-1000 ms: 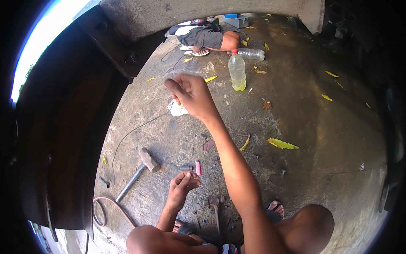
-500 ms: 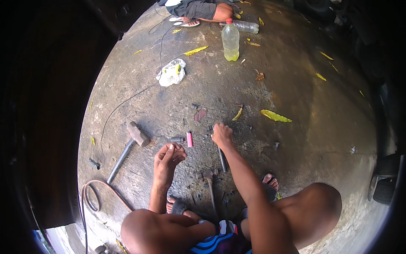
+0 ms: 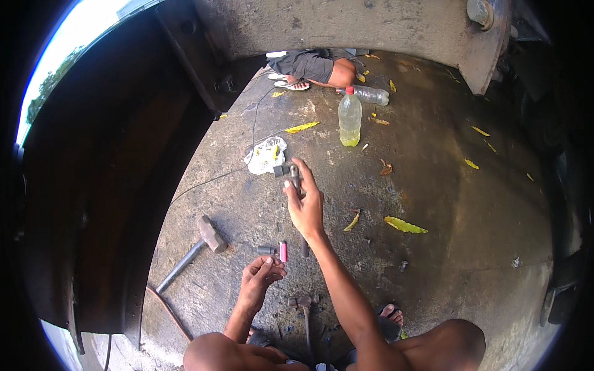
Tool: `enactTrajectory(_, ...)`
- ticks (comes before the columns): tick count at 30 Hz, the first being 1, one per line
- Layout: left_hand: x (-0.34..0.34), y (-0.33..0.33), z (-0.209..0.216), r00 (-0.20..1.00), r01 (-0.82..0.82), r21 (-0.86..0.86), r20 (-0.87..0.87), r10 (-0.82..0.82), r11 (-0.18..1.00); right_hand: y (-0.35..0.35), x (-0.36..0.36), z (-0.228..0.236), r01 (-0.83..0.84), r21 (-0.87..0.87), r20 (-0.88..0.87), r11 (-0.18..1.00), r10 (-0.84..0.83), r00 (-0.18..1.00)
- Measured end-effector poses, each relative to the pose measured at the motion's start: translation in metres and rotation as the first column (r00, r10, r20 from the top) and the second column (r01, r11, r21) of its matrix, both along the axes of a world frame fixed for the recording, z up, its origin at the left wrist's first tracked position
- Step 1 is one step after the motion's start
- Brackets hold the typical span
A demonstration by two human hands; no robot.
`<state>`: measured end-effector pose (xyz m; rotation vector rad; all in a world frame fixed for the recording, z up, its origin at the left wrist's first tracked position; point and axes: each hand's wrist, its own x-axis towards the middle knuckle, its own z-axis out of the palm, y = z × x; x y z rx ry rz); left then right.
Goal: The person is assembling a metal frame by tightening bolts with a wrench. They are sitting on the ground and working on a large metal structure, using a wrench to secure bolts.
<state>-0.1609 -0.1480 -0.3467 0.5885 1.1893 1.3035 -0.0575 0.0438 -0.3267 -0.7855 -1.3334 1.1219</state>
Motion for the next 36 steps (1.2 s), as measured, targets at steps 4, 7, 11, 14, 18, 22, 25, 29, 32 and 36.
enactTrajectory(4,0.002,0.003,-0.003,1.0,0.01,0.026,0.003,-0.01,1.0,0.001,0.001,0.127,-0.007,0.219,-0.361,0.976,0.088,0.928)
enactTrajectory(7,0.007,0.006,-0.004,0.999,0.031,0.024,-0.014,-0.03,0.999,0.009,-0.008,0.183,0.326,0.563,-0.399,0.76,-0.096,0.912)
enactTrajectory(11,0.004,0.002,-0.005,1.0,0.022,0.025,-0.007,-0.021,0.999,0.005,-0.011,0.201,0.378,0.591,-0.271,0.713,-0.266,0.925)
enactTrajectory(14,0.002,0.002,-0.004,1.0,0.014,0.026,-0.008,-0.013,1.0,0.002,-0.005,0.203,0.376,0.613,-0.164,0.695,-0.353,0.921)
enactTrajectory(18,0.002,0.0,-0.008,1.0,0.001,0.001,-0.001,-0.001,1.0,-0.012,0.011,0.221,0.11,0.445,-0.082,0.889,-0.082,0.993)
enactTrajectory(22,0.001,0.002,-0.006,0.998,0.056,0.025,-0.01,-0.056,0.998,-0.031,0.019,0.243,-0.24,0.07,-0.296,0.968,0.25,0.922)
enactTrajectory(25,0.004,0.006,0.001,0.998,0.065,0.017,0.012,-0.066,0.998,-0.033,0.021,0.246,-0.282,0.033,-0.346,0.959,0.276,0.897)
enactTrajectory(29,0.005,0.009,-0.001,0.997,0.063,0.013,0.05,-0.064,0.998,0.005,0.012,0.213,-0.053,0.448,-0.128,0.892,0.123,0.984)
enactTrajectory(32,0.005,0.009,-0.002,0.998,0.05,0.008,0.041,-0.051,0.999,0.042,0.001,0.196,0.172,0.768,-0.129,0.616,-0.115,0.985)
enactTrajectory(36,0.005,0.007,-0.004,0.997,0.051,0.02,0.049,-0.052,0.998,0.058,0.001,0.194,0.212,0.908,-0.156,0.361,-0.178,0.972)
